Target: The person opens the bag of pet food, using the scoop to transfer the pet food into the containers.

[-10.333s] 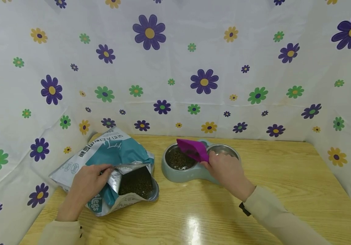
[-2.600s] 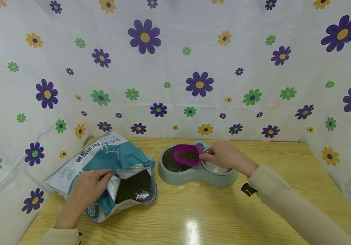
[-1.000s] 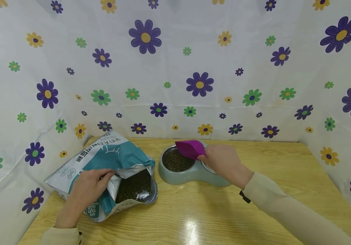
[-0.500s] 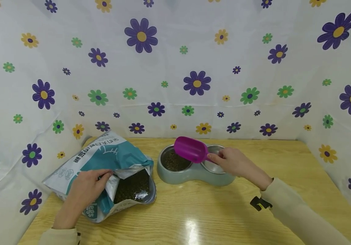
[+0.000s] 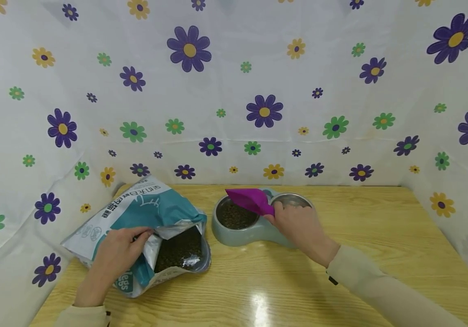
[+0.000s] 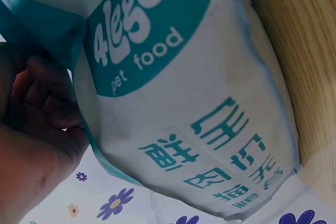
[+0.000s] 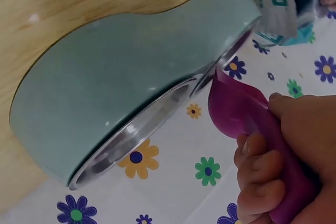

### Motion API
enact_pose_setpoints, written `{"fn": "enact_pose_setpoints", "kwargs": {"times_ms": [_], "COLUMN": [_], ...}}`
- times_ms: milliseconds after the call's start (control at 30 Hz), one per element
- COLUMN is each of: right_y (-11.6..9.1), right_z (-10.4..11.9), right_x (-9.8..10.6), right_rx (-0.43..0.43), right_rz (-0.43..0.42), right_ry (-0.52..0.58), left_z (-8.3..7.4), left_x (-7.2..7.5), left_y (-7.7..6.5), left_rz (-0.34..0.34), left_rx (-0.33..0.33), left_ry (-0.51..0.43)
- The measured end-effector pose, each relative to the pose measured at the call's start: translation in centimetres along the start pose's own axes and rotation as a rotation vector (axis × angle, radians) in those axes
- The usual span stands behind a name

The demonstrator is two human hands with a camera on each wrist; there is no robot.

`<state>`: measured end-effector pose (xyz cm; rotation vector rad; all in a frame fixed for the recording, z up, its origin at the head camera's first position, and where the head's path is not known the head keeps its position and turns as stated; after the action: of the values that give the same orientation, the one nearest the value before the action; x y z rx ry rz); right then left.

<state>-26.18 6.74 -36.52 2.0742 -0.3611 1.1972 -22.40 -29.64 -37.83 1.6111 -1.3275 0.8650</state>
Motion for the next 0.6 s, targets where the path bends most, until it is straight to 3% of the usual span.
{"fn": "enact_pose_setpoints", "kwargs": {"times_ms": [233,333,400,600], "right_y": [-0.1,-0.3,-0.5,-2.1], "right_z": [0.5,0.1,-0.7,-2.8], "right_x": [-0.3,-0.4,-0.7,-2.5], "right_rx": [0.042,0.011,-0.059,-0.376], "right_rz": [-0.023,-0.012,0.018,0.175], "right_ry": [-0.081,-0.031,0.113,0.763], "left_z": [0.0,0.0,0.0,0.0], "left_x": [0.1,0.1,0.1,0.0], "left_y": [0.0,0.1,0.1,0.1], "left_rz": [-0.013,-0.018,-0.016,0.0], "left_rx": [-0.012,-0.018,-0.019,-0.011], "left_ry": [0.006,0.006,0.005,0.004]}}
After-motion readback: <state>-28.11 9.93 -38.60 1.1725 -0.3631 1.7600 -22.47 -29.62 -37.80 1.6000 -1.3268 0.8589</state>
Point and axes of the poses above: each hand's wrist, its own y-axis towards the middle knuckle, its own x-axis out of the back of the hand, z = x × y, the point moved 8 cm from there along y, towards the middle knuckle, and after that the axes turned 13 degrees about x, right-handed, at the moved point
